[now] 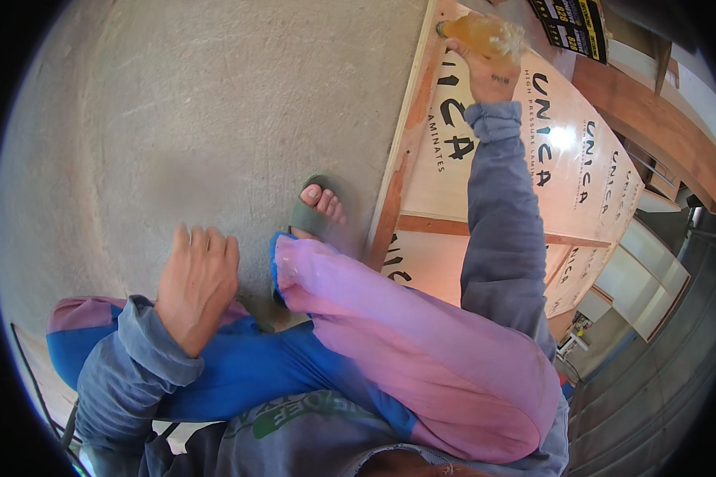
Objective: The person sits on the floor and applies a liquid finish to a large wooden board using a plastic bottle with a yellow cap. They repeatedly pour and spread the liquid across the surface of the board.
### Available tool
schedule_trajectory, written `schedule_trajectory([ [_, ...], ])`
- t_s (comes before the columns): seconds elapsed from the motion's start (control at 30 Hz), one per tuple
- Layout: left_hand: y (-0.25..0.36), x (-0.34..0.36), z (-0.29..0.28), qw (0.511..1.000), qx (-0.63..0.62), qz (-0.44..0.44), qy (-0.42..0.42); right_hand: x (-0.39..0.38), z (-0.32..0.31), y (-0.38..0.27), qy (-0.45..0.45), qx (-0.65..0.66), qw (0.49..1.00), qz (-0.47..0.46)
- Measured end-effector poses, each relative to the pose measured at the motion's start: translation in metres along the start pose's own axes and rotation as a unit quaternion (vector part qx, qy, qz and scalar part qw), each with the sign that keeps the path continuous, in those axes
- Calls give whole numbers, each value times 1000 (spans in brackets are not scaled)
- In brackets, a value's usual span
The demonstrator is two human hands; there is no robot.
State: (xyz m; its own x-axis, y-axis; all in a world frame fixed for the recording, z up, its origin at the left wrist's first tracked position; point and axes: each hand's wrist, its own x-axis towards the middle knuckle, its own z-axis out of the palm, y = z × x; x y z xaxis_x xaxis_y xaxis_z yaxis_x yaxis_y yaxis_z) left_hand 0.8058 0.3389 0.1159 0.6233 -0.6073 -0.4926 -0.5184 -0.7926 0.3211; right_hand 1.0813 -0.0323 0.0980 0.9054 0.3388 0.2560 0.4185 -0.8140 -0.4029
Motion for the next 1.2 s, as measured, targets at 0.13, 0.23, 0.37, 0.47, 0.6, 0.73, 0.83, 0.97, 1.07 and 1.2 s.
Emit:
schedule_trajectory([
  [0.13, 1, 1, -2, 1000, -10, -12, 3, -23, -7, -5, -69, 49, 995, 61],
  [0.23, 4, -3, -16, 1000, -9, -26, -9, -81, -11, -16, -109, 191, 972, 88],
  [0.37, 12, -10, -21, 999, 13, -37, 7, -102, -5, -16, -81, 260, 960, 61],
  [0.47, 18, -14, -27, 999, 10, -30, -1, -67, -6, -6, -65, 243, 966, 59],
  [0.6, 25, -16, -32, 999, -6, -33, -2, -81, -24, -22, -136, 250, 950, 132],
  [0.73, 24, -22, -28, 999, 3, -43, 29, -129, -34, -26, -163, 255, 950, 72],
  [0.83, 23, -22, -27, 999, 17, -40, -1, -126, -26, -14, -90, 316, 937, 115],
  [0.97, 23, -19, -23, 998, -1, -34, -49, -48, -18, 9, -16, 176, 980, 88],
  [1.07, 22, -15, -21, 997, 0, -41, -65, -24, -22, 9, -10, 126, 985, 120],
  [1.2, 18, -13, -25, 998, -2, -40, -54, -43, -35, 14, -98, 201, 962, 156],
])
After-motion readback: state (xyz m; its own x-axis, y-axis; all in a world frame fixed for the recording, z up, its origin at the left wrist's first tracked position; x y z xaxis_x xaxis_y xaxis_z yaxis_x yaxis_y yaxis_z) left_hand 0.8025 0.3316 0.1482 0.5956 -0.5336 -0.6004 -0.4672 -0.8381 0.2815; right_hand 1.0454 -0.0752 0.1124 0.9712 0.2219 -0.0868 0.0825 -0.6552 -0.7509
